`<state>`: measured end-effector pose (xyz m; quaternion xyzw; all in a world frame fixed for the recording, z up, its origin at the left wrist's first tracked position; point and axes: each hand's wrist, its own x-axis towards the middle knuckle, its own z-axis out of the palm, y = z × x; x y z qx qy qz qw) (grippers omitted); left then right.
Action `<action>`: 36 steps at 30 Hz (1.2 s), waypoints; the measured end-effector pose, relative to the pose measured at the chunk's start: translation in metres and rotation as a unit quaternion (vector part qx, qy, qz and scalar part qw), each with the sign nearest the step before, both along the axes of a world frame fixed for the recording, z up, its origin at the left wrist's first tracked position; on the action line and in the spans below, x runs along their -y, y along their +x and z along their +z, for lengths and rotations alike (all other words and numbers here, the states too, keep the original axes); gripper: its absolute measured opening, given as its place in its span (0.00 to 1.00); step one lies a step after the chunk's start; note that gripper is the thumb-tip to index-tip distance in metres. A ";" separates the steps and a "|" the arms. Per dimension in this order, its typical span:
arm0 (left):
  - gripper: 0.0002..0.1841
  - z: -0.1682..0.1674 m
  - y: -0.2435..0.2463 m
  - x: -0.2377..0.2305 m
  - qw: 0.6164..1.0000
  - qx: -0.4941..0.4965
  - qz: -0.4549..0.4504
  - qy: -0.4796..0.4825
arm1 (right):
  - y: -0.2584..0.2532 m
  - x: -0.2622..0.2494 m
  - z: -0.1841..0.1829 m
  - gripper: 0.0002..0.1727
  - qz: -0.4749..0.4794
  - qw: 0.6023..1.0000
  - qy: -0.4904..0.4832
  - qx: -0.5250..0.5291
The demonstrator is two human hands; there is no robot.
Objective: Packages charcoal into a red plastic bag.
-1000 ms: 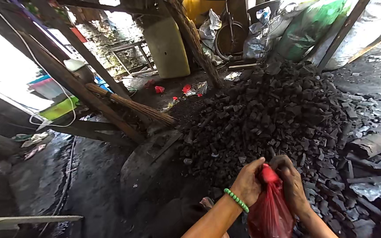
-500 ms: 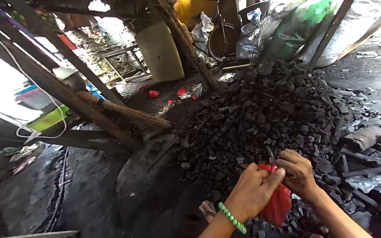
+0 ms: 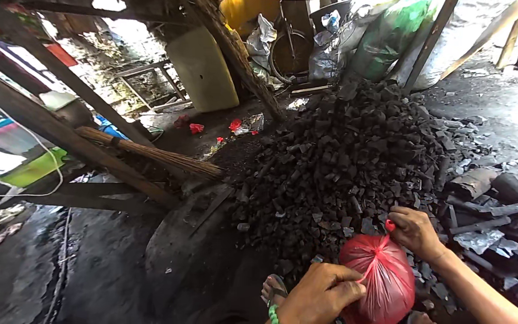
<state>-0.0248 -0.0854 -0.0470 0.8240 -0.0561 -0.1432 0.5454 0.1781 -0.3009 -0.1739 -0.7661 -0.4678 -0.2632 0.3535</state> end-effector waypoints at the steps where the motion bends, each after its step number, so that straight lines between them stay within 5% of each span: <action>1: 0.18 -0.002 0.000 -0.002 0.999 -0.031 0.023 -0.033 | -0.004 -0.002 -0.007 0.13 -0.001 1.000 0.005 -0.011; 3: 0.15 -0.006 0.001 -0.009 0.969 -0.133 0.116 -0.174 | -0.013 -0.005 -0.018 0.15 -0.011 0.999 0.026 -0.023; 5: 0.19 -0.008 0.005 -0.018 0.899 -0.218 0.222 -0.309 | -0.028 -0.003 -0.024 0.18 -0.015 0.998 0.055 -0.041; 8: 0.18 -0.007 0.018 -0.022 0.850 -0.228 0.309 -0.359 | -0.069 -0.002 -0.023 0.19 0.013 0.996 0.075 -0.054; 11: 0.12 -0.004 0.028 -0.010 0.892 -0.180 0.311 -0.274 | -0.116 -0.016 -0.013 0.15 0.054 0.997 0.057 -0.018; 16: 0.12 -0.001 0.034 0.005 0.969 -0.125 0.182 -0.113 | -0.130 -0.046 0.018 0.15 0.075 0.992 0.096 0.011; 21: 0.14 0.004 0.034 0.012 0.995 -0.021 0.094 0.019 | -0.087 -0.033 0.042 0.26 0.048 0.963 0.172 -0.204; 25: 0.11 -0.003 0.035 0.011 0.995 -0.001 0.102 0.001 | -0.096 -0.019 0.038 0.13 0.160 0.874 0.169 -0.427; 28: 0.11 -0.001 0.034 0.007 0.992 -0.023 0.121 0.005 | -0.108 -0.022 0.024 0.09 0.160 0.897 0.168 -0.375; 32: 0.18 0.001 0.034 0.008 0.977 -0.030 0.103 0.185 | -0.117 -0.037 0.010 0.07 0.086 0.964 0.174 -0.182; 36: 0.20 -0.006 0.031 0.012 0.964 0.016 0.063 0.256 | -0.114 -0.034 0.002 0.11 0.103 0.964 0.140 -0.201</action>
